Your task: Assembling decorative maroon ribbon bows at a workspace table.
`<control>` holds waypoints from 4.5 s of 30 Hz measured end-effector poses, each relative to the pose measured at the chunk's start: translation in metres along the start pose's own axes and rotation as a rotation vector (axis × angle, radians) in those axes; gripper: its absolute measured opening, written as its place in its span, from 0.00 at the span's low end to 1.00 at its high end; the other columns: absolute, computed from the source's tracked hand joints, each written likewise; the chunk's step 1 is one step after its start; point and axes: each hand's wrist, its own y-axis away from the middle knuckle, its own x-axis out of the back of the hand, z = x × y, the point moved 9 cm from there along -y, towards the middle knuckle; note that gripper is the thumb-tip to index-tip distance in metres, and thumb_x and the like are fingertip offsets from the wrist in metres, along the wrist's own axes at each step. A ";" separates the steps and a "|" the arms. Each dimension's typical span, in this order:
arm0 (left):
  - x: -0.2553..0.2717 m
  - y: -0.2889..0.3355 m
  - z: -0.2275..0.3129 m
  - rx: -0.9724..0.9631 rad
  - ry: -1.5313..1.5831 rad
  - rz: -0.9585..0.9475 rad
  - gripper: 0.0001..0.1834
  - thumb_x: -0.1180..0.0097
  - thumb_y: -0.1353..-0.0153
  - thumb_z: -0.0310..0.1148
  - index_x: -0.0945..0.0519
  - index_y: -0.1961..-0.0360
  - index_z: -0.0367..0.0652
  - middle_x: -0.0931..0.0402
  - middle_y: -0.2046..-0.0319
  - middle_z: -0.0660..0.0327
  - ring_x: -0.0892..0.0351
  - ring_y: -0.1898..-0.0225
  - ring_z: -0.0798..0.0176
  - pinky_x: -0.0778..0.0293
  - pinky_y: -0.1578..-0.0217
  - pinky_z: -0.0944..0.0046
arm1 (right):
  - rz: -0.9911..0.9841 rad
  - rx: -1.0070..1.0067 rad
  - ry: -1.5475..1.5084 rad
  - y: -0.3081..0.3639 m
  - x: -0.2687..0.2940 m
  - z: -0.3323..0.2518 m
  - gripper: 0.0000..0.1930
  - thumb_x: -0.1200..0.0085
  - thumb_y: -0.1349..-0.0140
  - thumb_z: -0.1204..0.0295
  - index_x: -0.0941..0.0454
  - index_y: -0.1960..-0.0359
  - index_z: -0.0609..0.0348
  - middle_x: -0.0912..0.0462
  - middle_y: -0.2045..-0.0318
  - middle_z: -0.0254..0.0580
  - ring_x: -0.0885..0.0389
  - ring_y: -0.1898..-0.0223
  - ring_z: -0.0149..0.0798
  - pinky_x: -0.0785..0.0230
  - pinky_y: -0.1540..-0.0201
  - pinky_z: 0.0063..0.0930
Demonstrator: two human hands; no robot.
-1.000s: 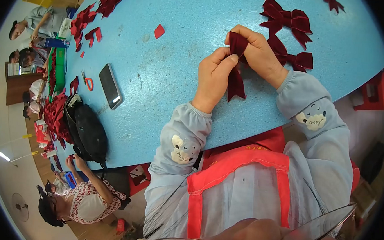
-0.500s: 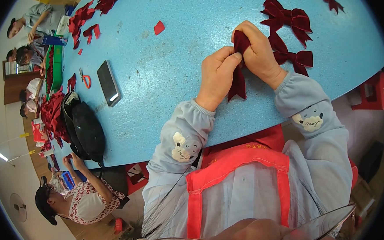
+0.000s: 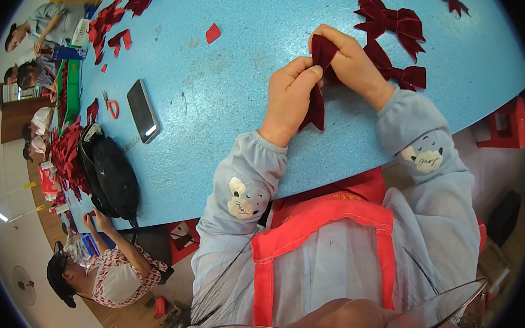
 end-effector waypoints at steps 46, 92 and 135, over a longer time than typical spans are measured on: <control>0.014 0.009 -0.008 0.206 -0.056 -0.181 0.08 0.50 0.40 0.32 0.24 0.72 0.40 0.29 0.80 0.68 0.32 0.77 0.74 0.38 0.74 0.73 | -0.097 0.154 0.349 0.011 -0.012 -0.012 0.23 0.51 0.54 0.87 0.24 0.54 0.53 0.20 0.73 0.44 0.21 0.73 0.44 0.29 0.69 0.33; 0.062 0.061 0.041 -0.604 -1.442 0.149 0.16 0.46 0.45 0.30 0.25 0.54 0.36 0.27 0.51 0.51 0.30 0.46 0.49 0.37 0.45 0.46 | -0.378 0.278 1.027 0.028 -0.056 -0.012 0.28 0.52 0.36 0.59 0.41 0.36 0.57 0.39 0.36 0.44 0.46 0.32 0.47 0.56 0.33 0.47; 0.018 0.061 0.022 -0.629 -1.349 -0.019 0.22 0.45 0.42 0.35 0.28 0.47 0.38 0.34 0.43 0.48 0.38 0.39 0.47 0.45 0.40 0.41 | -0.300 0.356 0.957 0.049 -0.038 -0.040 0.19 0.50 0.38 0.68 0.29 0.45 0.57 0.30 0.41 0.43 0.38 0.36 0.45 0.50 0.35 0.46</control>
